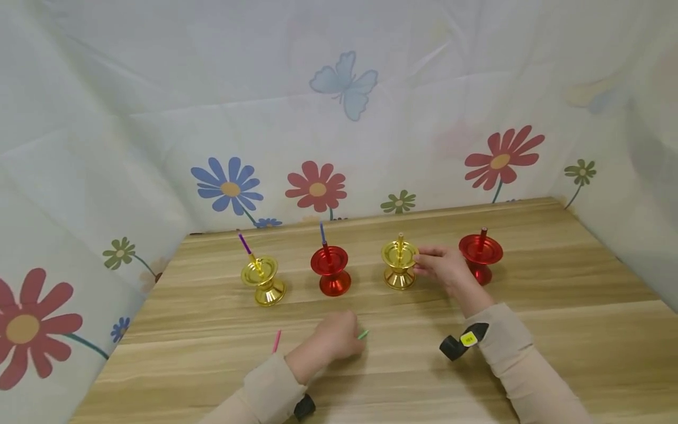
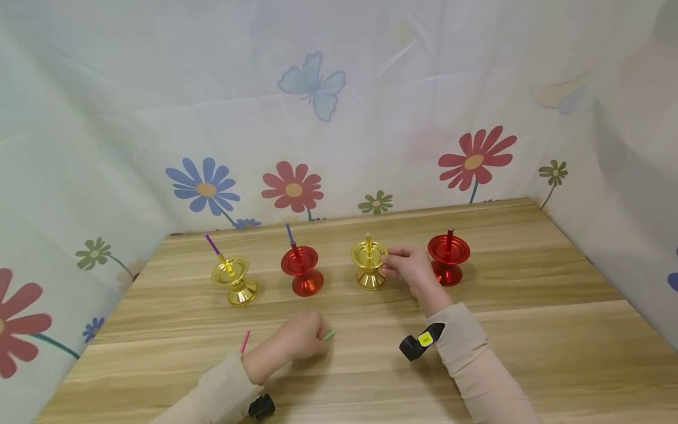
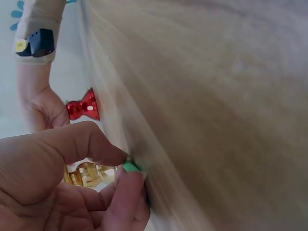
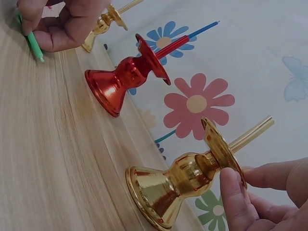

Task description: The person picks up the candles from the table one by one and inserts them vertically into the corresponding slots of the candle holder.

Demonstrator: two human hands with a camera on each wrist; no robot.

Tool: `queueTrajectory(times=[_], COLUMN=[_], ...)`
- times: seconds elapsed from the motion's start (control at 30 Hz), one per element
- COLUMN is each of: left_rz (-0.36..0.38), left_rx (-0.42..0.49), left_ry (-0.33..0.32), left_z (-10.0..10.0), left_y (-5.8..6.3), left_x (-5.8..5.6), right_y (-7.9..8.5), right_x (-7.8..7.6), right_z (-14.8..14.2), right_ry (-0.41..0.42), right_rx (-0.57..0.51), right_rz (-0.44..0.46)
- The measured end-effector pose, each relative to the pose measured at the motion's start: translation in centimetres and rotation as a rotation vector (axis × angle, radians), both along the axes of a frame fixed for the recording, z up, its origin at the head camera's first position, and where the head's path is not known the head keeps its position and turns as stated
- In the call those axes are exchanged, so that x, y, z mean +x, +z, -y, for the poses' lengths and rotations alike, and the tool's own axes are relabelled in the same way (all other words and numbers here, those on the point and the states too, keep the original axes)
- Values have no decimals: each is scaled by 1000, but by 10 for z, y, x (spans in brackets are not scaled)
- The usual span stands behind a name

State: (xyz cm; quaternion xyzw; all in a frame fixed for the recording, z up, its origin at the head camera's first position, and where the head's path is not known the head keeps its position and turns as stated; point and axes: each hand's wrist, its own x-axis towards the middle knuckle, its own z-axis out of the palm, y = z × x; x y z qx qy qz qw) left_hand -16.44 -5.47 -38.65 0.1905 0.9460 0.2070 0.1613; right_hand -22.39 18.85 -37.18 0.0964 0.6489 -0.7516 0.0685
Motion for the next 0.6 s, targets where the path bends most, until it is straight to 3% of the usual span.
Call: queueTrajectory(times=[0.33,0.6], left_rz=[-25,14], left_rx=[29,146], left_ry=[-65,6], left_z=[3,6], left_y=[2,0], left_x=[-3,-6], right_y=[0,-2], right_x=[-2,-1], right_z=[0,1], right_ry=[-17,-16], right_rx=[11,-12], right_rz=[-8,8])
